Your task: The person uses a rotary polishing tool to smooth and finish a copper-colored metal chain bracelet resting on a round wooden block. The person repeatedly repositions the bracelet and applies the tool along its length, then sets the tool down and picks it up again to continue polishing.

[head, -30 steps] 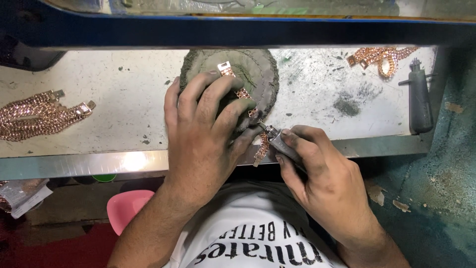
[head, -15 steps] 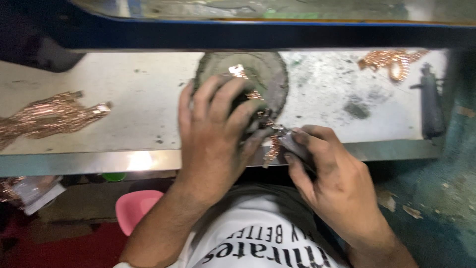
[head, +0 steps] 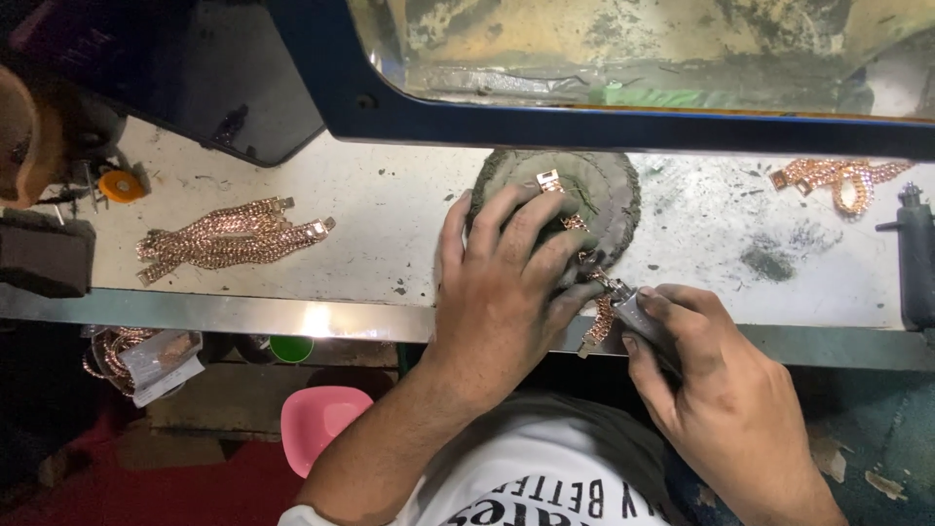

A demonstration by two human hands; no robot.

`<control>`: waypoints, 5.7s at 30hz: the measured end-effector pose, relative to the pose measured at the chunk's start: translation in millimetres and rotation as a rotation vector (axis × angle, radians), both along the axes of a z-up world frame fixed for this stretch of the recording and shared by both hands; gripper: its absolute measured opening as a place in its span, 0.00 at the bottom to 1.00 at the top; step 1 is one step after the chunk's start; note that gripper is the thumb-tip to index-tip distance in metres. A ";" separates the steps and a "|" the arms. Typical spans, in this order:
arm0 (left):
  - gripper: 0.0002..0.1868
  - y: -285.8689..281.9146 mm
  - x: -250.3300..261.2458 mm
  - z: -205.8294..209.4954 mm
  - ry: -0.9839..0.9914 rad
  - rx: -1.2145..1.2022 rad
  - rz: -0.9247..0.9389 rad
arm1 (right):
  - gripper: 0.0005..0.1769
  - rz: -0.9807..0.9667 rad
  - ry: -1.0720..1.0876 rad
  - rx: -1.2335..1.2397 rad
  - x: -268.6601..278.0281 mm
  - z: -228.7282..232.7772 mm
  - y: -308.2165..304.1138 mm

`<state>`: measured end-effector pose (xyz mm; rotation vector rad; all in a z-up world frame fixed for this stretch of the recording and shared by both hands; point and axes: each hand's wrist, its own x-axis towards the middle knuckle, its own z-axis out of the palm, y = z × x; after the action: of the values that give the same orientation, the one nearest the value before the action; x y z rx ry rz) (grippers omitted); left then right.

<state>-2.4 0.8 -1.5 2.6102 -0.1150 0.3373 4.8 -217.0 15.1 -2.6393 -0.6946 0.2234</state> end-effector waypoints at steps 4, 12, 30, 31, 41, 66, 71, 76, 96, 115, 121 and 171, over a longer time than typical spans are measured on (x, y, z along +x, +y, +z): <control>0.32 -0.4 -0.4 -2.7 -0.002 0.015 -0.012 | 0.28 -0.003 0.022 -0.033 2.4 3.9 1.9; 0.30 -1.4 0.7 -1.1 0.027 0.000 -0.017 | 0.27 -0.003 0.070 0.047 7.7 6.2 0.7; 0.26 -3.5 -2.0 0.1 -0.024 -0.027 -0.049 | 0.18 -0.289 -0.027 -0.116 82.1 24.4 -9.8; 0.23 -3.9 -1.7 0.0 -0.023 -0.031 -0.051 | 0.20 -0.140 -0.199 0.050 75.1 21.5 -18.6; 0.18 -5.0 1.9 5.5 -0.021 0.013 -0.036 | 0.24 -0.145 0.034 0.190 3.1 2.1 -6.7; 0.25 -5.0 4.8 -0.4 0.022 -0.039 -0.023 | 0.27 0.034 -0.062 -0.010 7.2 4.4 -1.4; 0.25 -4.7 4.7 -0.9 0.009 -0.027 -0.022 | 0.29 0.041 -0.058 -0.023 6.9 3.1 -2.9; 0.28 -4.0 4.1 -0.4 0.031 -0.038 -0.032 | 0.22 -0.046 0.048 0.113 10.1 6.3 -1.4; 0.28 -4.9 2.7 -2.5 0.016 0.017 -0.037 | 0.27 -0.407 0.312 -0.039 71.8 29.6 2.1; 0.20 -6.2 2.0 4.2 -0.034 0.044 -0.084 | 0.22 -0.134 0.078 0.314 6.1 6.1 -6.1; 0.21 -6.8 1.5 1.9 -0.016 0.008 -0.061 | 0.19 -0.096 0.029 0.218 7.8 6.4 -2.7; 0.27 -6.4 3.8 -0.4 0.021 0.001 -0.040 | 0.27 0.029 -0.016 -0.004 5.7 5.1 0.4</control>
<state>1.5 -5.6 -1.9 2.6081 -0.1604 0.2954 10.5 -216.6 20.3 -2.6391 -0.7387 0.2119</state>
